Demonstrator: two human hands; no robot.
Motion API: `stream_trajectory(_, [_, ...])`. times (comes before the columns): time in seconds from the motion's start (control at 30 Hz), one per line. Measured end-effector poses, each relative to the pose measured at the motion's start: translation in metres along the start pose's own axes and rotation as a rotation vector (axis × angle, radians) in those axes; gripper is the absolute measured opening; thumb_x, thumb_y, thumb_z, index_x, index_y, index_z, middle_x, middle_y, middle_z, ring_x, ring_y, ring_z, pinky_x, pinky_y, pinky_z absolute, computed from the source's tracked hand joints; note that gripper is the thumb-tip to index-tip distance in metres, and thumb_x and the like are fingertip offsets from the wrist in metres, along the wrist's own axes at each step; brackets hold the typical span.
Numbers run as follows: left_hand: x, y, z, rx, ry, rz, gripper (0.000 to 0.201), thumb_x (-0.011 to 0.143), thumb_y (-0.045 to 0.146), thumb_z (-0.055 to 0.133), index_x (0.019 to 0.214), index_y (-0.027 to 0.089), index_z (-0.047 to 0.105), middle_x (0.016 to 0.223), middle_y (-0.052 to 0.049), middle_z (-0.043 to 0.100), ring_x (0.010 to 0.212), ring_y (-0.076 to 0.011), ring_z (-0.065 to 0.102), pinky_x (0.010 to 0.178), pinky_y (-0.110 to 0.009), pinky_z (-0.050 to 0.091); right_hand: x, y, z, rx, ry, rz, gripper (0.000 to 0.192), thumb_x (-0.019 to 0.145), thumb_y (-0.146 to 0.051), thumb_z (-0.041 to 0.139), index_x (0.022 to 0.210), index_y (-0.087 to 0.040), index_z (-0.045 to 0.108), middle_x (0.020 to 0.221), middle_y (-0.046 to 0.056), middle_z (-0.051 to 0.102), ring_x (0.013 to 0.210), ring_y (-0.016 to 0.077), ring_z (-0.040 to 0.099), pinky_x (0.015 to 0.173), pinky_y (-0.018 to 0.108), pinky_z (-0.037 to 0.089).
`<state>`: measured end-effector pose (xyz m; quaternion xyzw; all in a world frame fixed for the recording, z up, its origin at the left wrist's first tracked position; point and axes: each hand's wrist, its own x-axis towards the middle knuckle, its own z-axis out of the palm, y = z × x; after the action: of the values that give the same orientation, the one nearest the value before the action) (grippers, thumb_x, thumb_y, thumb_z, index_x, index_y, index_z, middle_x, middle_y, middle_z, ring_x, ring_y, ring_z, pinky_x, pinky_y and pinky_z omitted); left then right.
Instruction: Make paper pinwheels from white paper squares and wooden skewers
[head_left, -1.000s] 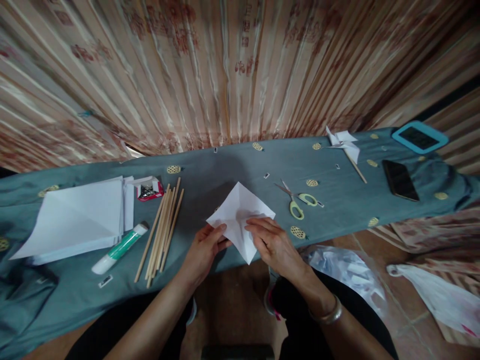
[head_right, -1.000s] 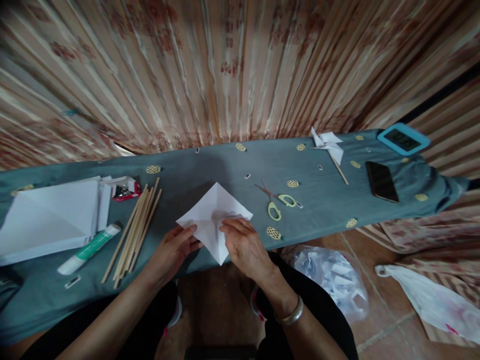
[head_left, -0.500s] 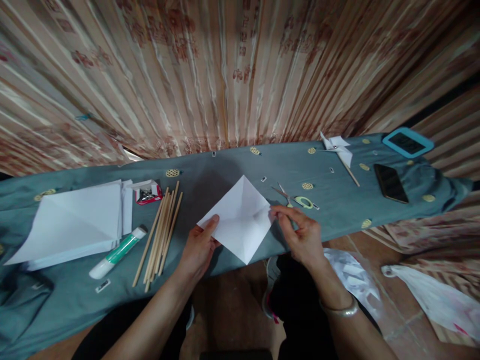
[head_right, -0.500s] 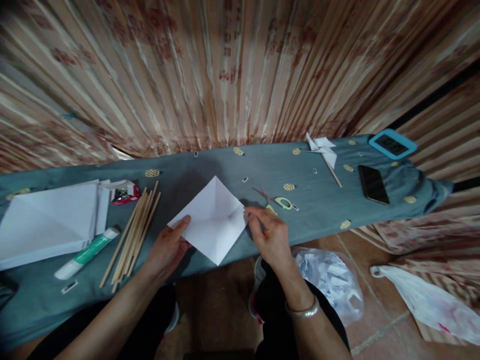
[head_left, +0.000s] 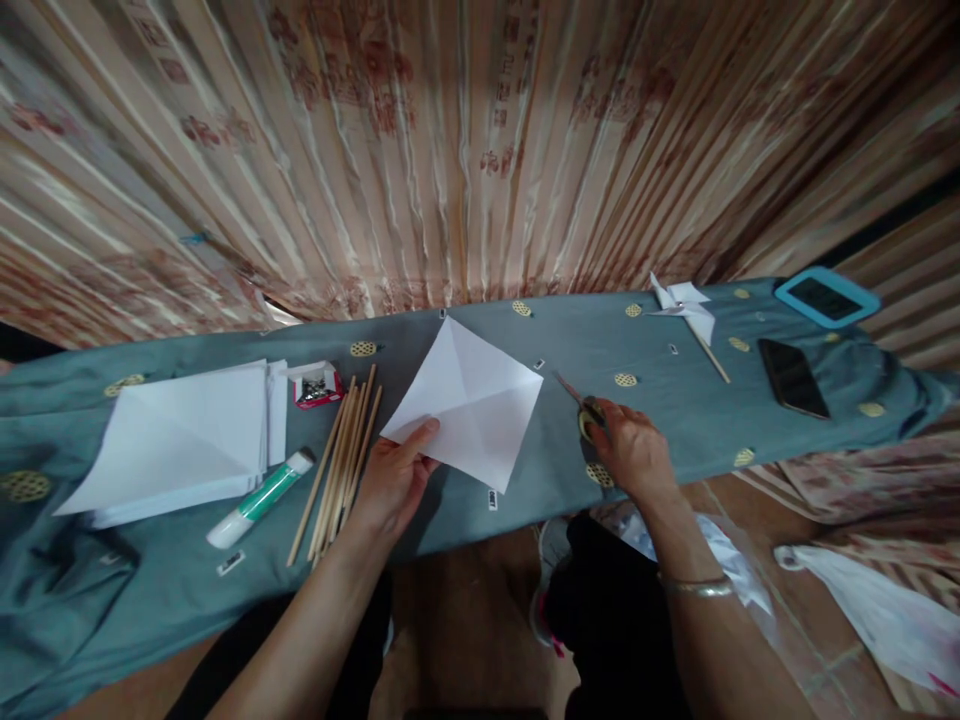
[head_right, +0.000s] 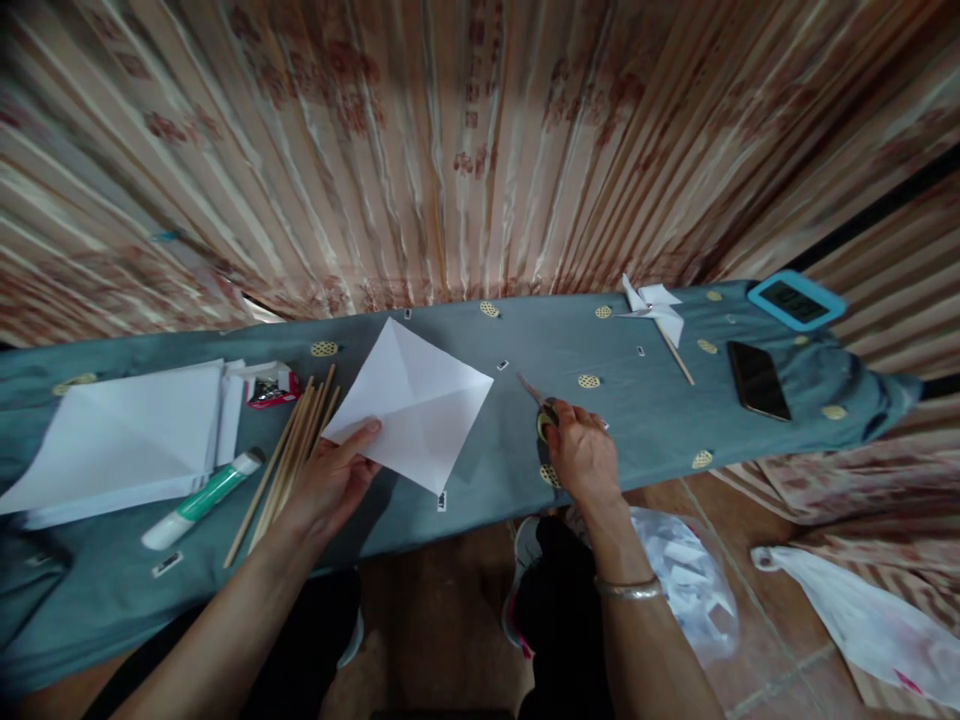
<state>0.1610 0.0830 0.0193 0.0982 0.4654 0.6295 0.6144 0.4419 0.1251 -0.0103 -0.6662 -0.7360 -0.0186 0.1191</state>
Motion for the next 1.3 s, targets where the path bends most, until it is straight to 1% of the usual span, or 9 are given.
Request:
stream_trajectory(0.23, [0.002, 0.009, 0.005, -0.087, 0.046, 0.051, 0.023, 0.080, 0.007, 0.068, 0.101, 0.015, 0.069, 0.095, -0.005, 0.077, 0.090, -0.0168, 0.073, 0.086, -0.028, 0.059, -0.002, -0.010, -0.004, 0.161, 0.001, 0.110, 0.028, 0.086, -0.023, 0.052, 0.107, -0.014, 0.069, 0.092, 0.018, 0.075, 0.082, 0.0302, 0.070, 0.074, 0.041, 0.053])
stream_trajectory(0.33, [0.003, 0.017, 0.006, -0.096, 0.068, 0.081, 0.020, 0.082, 0.007, 0.066, 0.100, 0.016, 0.068, 0.098, -0.005, 0.077, 0.092, -0.0176, 0.073, 0.086, -0.029, 0.059, -0.004, -0.020, -0.005, 0.569, -0.013, 0.201, 0.029, 0.086, -0.038, 0.057, 0.103, -0.018, 0.069, 0.087, 0.011, 0.076, 0.076, 0.0256, 0.072, 0.061, 0.034, 0.054])
stream_trajectory(0.43, [0.004, 0.022, 0.005, -0.105, 0.084, 0.096, 0.019, 0.082, 0.008, 0.067, 0.099, 0.016, 0.068, 0.098, -0.005, 0.076, 0.091, -0.0177, 0.073, 0.085, -0.029, 0.060, -0.003, -0.038, -0.007, 1.176, -0.129, 0.343, 0.038, 0.076, -0.049, 0.070, 0.101, -0.020, 0.069, 0.083, 0.007, 0.076, 0.069, 0.0208, 0.071, 0.046, 0.025, 0.049])
stream_trajectory(0.53, [0.004, 0.023, 0.005, -0.119, 0.085, 0.105, 0.015, 0.083, 0.008, 0.065, 0.096, 0.016, 0.068, 0.095, -0.004, 0.076, 0.084, -0.0146, 0.073, 0.082, -0.026, 0.060, -0.001, -0.060, -0.009, 1.703, -0.251, 0.524, 0.034, 0.066, -0.042, 0.083, 0.091, -0.022, 0.071, 0.089, 0.004, 0.075, 0.071, 0.0156, 0.070, 0.049, 0.021, 0.052])
stream_trajectory(0.63, [0.004, 0.023, 0.007, -0.135, 0.095, 0.097, 0.015, 0.082, 0.007, 0.066, 0.094, 0.015, 0.068, 0.094, -0.003, 0.076, 0.078, -0.0123, 0.072, 0.078, -0.023, 0.060, 0.001, -0.077, -0.010, 1.921, -0.288, 0.575, 0.036, 0.062, -0.047, 0.086, 0.085, -0.022, 0.073, 0.086, 0.003, 0.073, 0.072, 0.0150, 0.067, 0.057, 0.024, 0.057])
stream_trajectory(0.73, [0.003, 0.023, 0.008, -0.156, 0.094, 0.092, 0.015, 0.080, 0.007, 0.068, 0.092, 0.015, 0.068, 0.091, -0.002, 0.075, 0.076, -0.0120, 0.071, 0.073, -0.021, 0.059, 0.001, -0.089, -0.010, 1.949, -0.269, 0.569, 0.043, 0.062, -0.048, 0.087, 0.094, -0.022, 0.074, 0.083, 0.001, 0.074, 0.071, 0.0130, 0.066, 0.062, 0.023, 0.056])
stream_trajectory(0.9, [0.000, 0.021, 0.008, -0.176, 0.102, 0.069, 0.014, 0.081, 0.005, 0.066, 0.091, 0.015, 0.068, 0.086, -0.003, 0.076, 0.071, -0.0116, 0.071, 0.062, -0.017, 0.058, 0.001, -0.108, -0.014, 1.895, -0.276, 0.535, 0.050, 0.052, -0.031, 0.094, 0.097, -0.024, 0.074, 0.078, -0.003, 0.074, 0.066, 0.0079, 0.062, 0.060, 0.018, 0.049])
stream_trajectory(1.2, [-0.004, 0.010, 0.006, -0.117, 0.049, 0.117, 0.039, 0.068, 0.007, 0.079, 0.104, 0.020, 0.069, 0.097, -0.001, 0.076, 0.083, -0.0136, 0.072, 0.081, -0.024, 0.059, 0.002, -0.127, -0.012, 1.823, -0.288, 0.523, 0.040, 0.050, -0.025, 0.091, 0.085, -0.021, 0.071, 0.074, -0.007, 0.069, 0.065, 0.0071, 0.058, 0.064, 0.018, 0.048])
stream_trajectory(1.3, [-0.007, 0.006, 0.006, -0.049, 0.037, 0.142, 0.048, 0.062, 0.010, 0.084, 0.106, 0.020, 0.068, 0.102, -0.002, 0.076, 0.086, -0.0152, 0.072, 0.078, -0.024, 0.059, 0.002, -0.126, -0.011, 1.820, -0.283, 0.525, 0.041, 0.049, -0.026, 0.092, 0.083, -0.022, 0.071, 0.072, -0.007, 0.067, 0.064, 0.0074, 0.056, 0.064, 0.019, 0.047])
